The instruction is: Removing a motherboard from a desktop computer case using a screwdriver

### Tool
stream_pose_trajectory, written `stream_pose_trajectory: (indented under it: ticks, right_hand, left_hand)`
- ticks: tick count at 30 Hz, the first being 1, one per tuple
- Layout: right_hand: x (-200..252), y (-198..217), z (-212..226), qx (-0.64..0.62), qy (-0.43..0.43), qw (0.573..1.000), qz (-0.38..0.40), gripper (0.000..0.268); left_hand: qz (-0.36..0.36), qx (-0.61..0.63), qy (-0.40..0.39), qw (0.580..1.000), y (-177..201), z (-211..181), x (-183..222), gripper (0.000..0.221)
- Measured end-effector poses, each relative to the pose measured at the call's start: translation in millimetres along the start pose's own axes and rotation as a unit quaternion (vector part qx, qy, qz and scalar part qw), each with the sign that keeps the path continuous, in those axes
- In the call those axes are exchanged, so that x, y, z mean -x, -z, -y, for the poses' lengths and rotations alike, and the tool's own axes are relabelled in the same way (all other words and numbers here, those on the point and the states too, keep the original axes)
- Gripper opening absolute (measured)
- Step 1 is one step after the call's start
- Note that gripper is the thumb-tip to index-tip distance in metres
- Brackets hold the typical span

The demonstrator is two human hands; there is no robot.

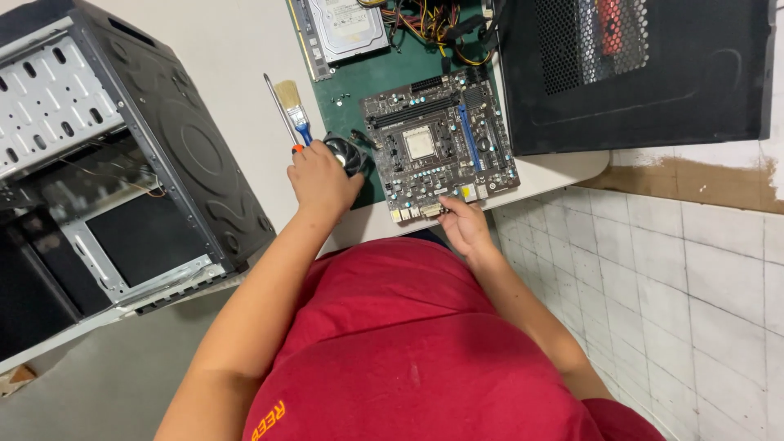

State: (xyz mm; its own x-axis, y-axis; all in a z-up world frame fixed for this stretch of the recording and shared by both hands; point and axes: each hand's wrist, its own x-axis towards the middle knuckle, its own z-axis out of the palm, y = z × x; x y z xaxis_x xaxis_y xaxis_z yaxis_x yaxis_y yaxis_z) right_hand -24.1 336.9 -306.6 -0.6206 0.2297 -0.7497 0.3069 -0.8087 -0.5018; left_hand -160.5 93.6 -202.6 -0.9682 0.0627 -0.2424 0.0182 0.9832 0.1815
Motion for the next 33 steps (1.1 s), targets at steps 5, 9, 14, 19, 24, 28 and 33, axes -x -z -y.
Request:
stream_pose_trajectory:
  ticks: [5,9,14,19,24,28,33]
  right_hand:
    - [-31,40,-19,0.014,0.009,1.000,0.011,0.011]
    - [-55,72,-35,0.027,0.015,0.999,0.018,0.015]
    - [-53,79,-42,0.042,0.030,0.999,0.017,0.013]
    - [-80,123,-67,0.094,0.044,0.993,0.048,0.033]
    - [2,13,9,0.159,0.011,0.987,-0.021,0.060]
    - [5,10,15,0.139,-0.003,0.990,-0.006,0.060]
    - [9,4,23,0.161,0.021,0.987,0.016,0.065]
  left_hand:
    - [-0.035,-0.095,-0.024,0.995,-15,0,-18,0.079]
    - [0.026,-0.179,-0.026,0.983,0,-17,-22,0.089]
    - [-0.026,-0.216,-0.127,0.968,12,-76,-58,0.079]
    - [-0.188,-0.113,-0.548,0.807,-39,-142,-127,0.027]
    - [0.048,-0.292,-0.498,0.815,-38,-186,-182,0.065]
    - [-0.023,-0.339,-0.529,0.778,-62,-180,-207,0.071]
    - [-0.081,-0.316,-0.569,0.755,-51,-180,-214,0.049]
